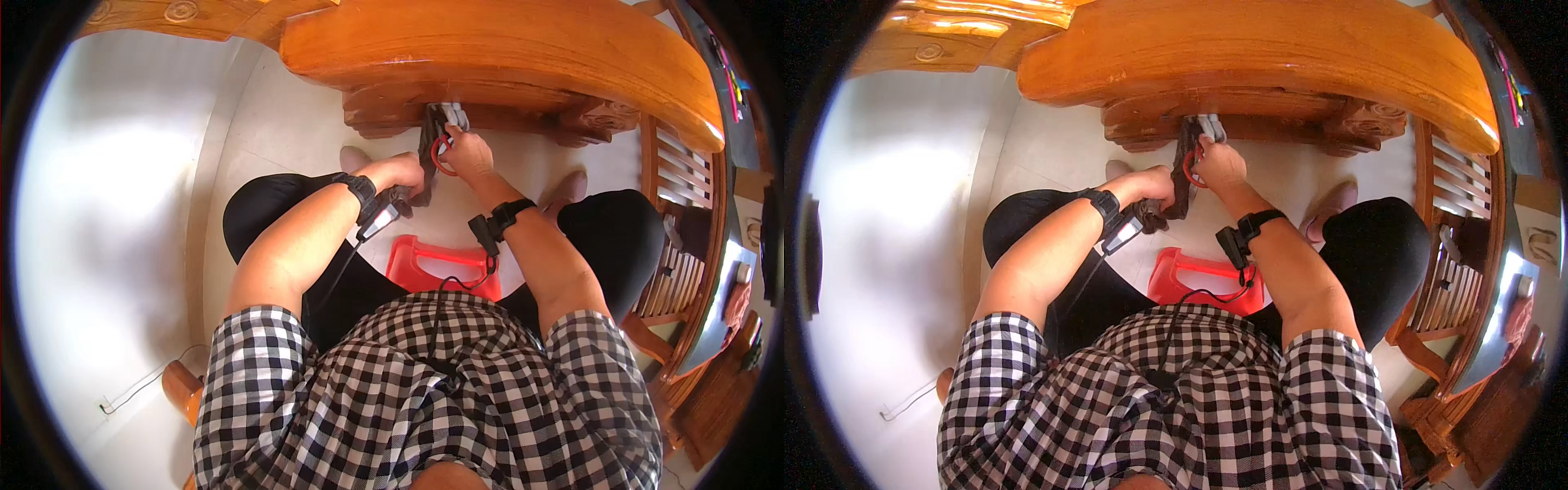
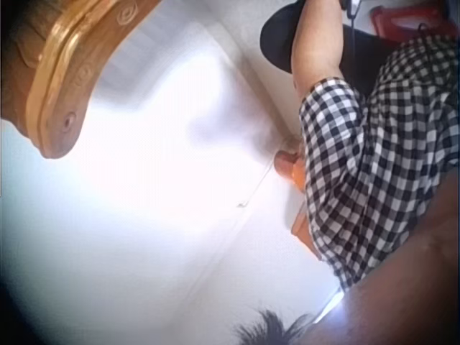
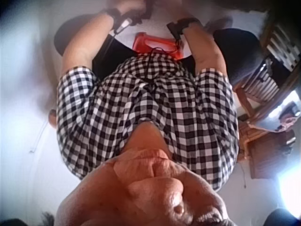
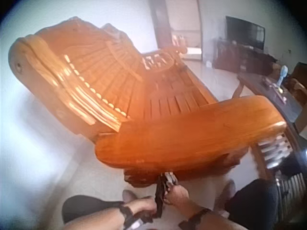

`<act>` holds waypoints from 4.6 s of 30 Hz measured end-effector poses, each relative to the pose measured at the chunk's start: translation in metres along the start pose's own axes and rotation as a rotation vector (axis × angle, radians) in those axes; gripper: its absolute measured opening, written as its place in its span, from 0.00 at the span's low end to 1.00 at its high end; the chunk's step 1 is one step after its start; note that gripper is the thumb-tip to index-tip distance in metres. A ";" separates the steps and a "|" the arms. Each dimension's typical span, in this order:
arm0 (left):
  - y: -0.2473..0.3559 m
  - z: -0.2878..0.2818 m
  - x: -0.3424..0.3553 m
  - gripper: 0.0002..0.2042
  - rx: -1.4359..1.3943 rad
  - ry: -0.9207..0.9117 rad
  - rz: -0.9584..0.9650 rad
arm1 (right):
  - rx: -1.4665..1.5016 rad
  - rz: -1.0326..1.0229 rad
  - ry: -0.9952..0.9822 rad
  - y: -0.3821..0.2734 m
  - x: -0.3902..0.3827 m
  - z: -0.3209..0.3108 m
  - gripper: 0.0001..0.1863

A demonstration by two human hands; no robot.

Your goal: Using a cloth and scissors to clean and repair the ornate carvings on a wooden chair.

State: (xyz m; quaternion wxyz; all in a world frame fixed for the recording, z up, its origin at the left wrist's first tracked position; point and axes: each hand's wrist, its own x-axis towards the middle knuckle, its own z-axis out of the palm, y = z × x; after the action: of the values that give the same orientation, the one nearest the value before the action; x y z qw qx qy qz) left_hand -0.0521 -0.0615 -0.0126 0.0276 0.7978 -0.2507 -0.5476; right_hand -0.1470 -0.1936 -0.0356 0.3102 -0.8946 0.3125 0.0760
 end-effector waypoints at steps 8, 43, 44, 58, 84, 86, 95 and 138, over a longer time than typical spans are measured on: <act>-0.010 0.008 0.012 0.11 -0.125 -0.095 0.046 | 0.040 -0.134 -0.005 -0.006 0.009 0.016 0.31; 0.004 0.022 -0.008 0.12 -0.187 -0.043 0.191 | 0.271 -0.166 0.178 0.005 -0.020 0.030 0.27; 0.001 0.024 -0.005 0.12 -0.191 -0.040 0.185 | 0.303 -0.172 0.184 0.002 -0.019 0.031 0.28; -0.013 0.017 -0.002 0.06 -0.364 0.049 -0.034 | 0.132 -0.021 0.063 -0.021 0.007 0.026 0.25; 0.046 0.019 0.015 0.11 -0.643 -0.012 0.017 | -0.140 0.193 0.285 0.057 -0.049 -0.028 0.19; 0.048 0.020 0.015 0.11 -0.567 0.119 0.046 | -0.116 0.164 0.298 0.056 -0.050 -0.031 0.19; 0.057 0.001 0.006 0.10 -0.641 0.321 0.185 | 0.054 0.328 0.204 0.074 -0.065 -0.039 0.20; 0.047 -0.002 0.007 0.09 -0.974 0.093 0.092 | 0.021 0.219 0.422 0.053 -0.062 -0.042 0.21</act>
State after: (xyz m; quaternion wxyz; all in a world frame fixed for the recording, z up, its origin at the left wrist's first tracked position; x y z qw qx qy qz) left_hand -0.0658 -0.1060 -0.0027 0.4327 0.7038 0.0012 -0.5634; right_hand -0.2310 -0.2197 -0.0081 0.2373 -0.8480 0.4666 -0.0828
